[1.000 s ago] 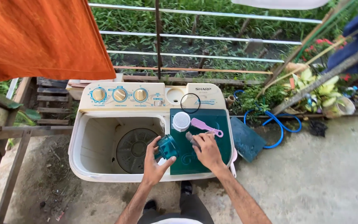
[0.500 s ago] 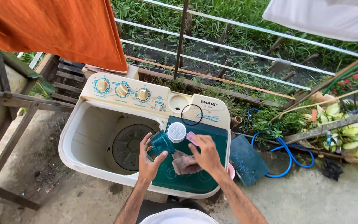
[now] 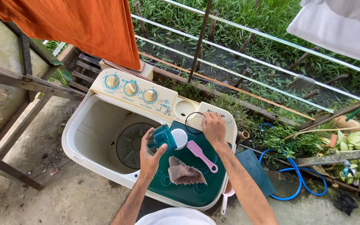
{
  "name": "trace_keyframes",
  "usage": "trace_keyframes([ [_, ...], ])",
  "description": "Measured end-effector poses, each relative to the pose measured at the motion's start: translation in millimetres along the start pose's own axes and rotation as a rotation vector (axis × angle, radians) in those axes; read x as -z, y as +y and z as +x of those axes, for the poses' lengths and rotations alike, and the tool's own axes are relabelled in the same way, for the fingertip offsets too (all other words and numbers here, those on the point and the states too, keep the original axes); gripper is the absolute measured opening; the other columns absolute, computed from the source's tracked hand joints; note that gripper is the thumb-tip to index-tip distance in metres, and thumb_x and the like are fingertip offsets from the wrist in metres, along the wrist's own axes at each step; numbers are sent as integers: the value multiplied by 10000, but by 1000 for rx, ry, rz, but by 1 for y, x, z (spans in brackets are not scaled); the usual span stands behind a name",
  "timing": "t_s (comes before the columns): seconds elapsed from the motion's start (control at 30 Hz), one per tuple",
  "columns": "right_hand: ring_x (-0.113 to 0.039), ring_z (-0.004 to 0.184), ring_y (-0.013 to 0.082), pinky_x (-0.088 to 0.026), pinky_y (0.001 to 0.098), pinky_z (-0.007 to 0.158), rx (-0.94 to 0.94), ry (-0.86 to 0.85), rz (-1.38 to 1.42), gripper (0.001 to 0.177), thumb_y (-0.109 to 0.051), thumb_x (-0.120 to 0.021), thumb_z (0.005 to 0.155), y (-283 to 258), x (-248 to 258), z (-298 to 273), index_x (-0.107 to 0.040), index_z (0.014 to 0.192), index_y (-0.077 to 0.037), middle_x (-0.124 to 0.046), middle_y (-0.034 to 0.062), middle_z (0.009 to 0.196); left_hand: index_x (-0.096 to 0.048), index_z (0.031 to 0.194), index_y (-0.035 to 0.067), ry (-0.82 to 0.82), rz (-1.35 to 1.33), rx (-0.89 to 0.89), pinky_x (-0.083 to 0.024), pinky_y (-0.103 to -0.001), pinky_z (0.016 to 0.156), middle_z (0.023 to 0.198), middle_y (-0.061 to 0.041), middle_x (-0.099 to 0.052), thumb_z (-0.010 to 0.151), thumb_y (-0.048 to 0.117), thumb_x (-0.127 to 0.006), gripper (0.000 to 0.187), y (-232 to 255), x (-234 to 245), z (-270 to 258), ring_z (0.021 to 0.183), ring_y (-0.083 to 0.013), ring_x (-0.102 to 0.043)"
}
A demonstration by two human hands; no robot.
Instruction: Cleaning and repairing a component of a twin-tub washing machine.
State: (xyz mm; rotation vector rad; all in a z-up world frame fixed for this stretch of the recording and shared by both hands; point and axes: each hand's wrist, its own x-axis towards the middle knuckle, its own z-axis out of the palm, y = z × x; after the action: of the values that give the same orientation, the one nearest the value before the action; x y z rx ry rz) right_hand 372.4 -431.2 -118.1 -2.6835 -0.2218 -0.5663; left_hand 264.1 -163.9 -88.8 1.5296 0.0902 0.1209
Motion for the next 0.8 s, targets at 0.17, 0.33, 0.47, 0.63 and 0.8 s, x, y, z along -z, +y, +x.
trace_keyframes([
  [0.17, -627, 1021, 298, -498, 449, 857, 64, 13, -67, 217, -153, -725, 885, 9, -17, 13, -737, 1083, -64, -699, 87, 1047, -400, 1527, 94, -10, 11, 49, -511, -431, 1079, 1433, -211, -511, 804, 456, -782, 894, 2, -5, 6, 1324, -300, -549],
  [0.33, -630, 957, 280, -499, 440, 797, 81, -14, -127, 140, -159, -715, 908, 15, -29, 15, -739, 999, -56, -692, 85, 986, -406, 1517, 101, -7, 21, 84, -535, -440, 1071, 1431, -214, -512, 784, 482, -773, 904, 0, -11, 10, 1321, -306, -564],
  [0.47, -630, 931, 289, -500, 447, 784, 82, 8, -102, 105, -147, -690, 928, 8, -18, 13, -708, 951, -46, -682, 102, 950, -384, 1544, 100, -30, 10, 62, -516, -443, 1086, 1453, -234, -518, 828, 479, -762, 894, -2, -17, 12, 1339, -317, -562],
  [0.63, -670, 852, 303, -540, 439, 750, -51, 23, 145, 97, -110, -655, 947, -5, 22, 18, -665, 982, -20, -689, 134, 940, -283, 1549, 156, -44, -189, 169, -614, -449, 962, 1455, -196, -488, 860, 423, -702, 850, 15, -31, 18, 1257, -306, -626],
  [0.8, -743, 706, 149, -587, 284, 607, -310, -94, 620, 115, -90, -637, 988, -26, 94, 24, -658, 1053, 3, -759, 112, 882, -274, 1529, 168, -135, -659, 203, -614, -521, 966, 1441, -152, -474, 975, 309, -581, 649, 21, -47, 24, 1255, -291, -614],
])
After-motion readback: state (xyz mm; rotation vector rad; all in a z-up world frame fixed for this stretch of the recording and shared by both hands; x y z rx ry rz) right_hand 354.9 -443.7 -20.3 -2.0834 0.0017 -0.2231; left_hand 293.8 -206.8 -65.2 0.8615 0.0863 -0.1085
